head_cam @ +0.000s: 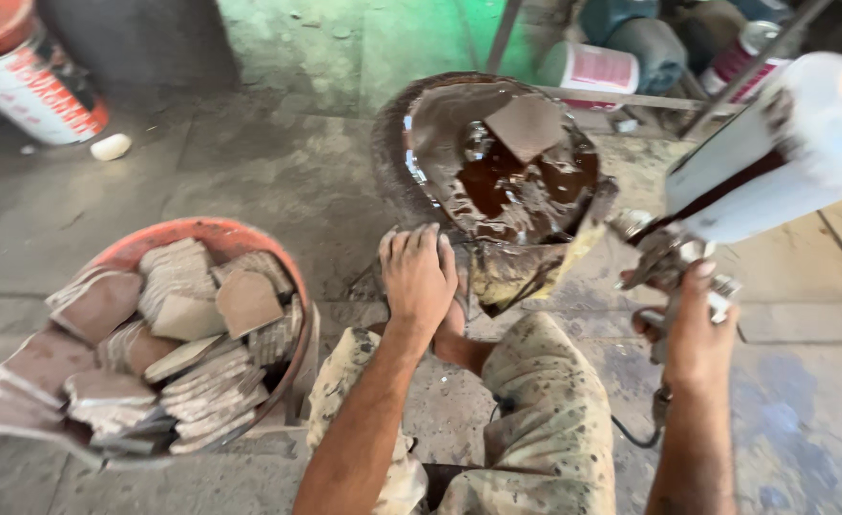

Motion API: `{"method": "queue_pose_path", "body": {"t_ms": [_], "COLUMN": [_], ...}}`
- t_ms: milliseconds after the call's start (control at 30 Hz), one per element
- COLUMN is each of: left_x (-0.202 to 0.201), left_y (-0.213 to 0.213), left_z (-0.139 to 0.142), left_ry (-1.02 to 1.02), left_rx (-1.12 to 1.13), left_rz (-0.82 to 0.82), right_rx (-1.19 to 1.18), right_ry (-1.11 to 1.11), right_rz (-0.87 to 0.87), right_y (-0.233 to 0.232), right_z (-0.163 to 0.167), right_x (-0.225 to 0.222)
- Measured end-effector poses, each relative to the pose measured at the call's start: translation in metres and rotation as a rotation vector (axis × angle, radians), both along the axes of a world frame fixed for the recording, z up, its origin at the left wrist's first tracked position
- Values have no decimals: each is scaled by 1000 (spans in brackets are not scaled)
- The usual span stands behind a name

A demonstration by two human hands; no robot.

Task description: The person repeatedly picks small rectangular tiles from a bucket, dips them into a container of dark liquid, and places them on the container's rim. The person uses a spray gun to apply liquid onto the tiles while they are submerged or resting on the rim.

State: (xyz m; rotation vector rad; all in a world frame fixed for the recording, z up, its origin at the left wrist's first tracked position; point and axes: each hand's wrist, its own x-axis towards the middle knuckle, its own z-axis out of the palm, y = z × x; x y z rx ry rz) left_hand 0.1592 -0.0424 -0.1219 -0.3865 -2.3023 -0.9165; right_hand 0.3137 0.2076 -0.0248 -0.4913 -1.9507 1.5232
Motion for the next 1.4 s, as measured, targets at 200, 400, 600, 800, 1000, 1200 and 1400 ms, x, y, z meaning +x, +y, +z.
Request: {"method": "queue_pose_path", "body": {"t_ms": [200,400,600,800,1000,1200,1400], "left_x": [-38,-59,-61,-66,-54,-92,-103], "left_y": [-62,-168,-229,-219,-213,-149,-42], "left_z": [-26,-73,-99,-99,-86,-30,-10], "left_ry": [53,-412,-892,-949,-656,-371,-274], "left_rx": [93,-176,-208,-129,293,1661,1768], "left_rz": [161,450,618,677,767,-109,-324], "right_rx": [-13,13,66,57,-115,-37,-80], "right_ry": [-17,-20,47,138,90,162,183], "right_rz": [62,43,111,-216,-129,-63,-43], "right_y": [-7,-1,-3,6,31,45,38], "right_z": [-104,-108,-39,-25,-60,-68,-61], "right_x": [-36,-57,-82,-93,-63,-52,-50]}}
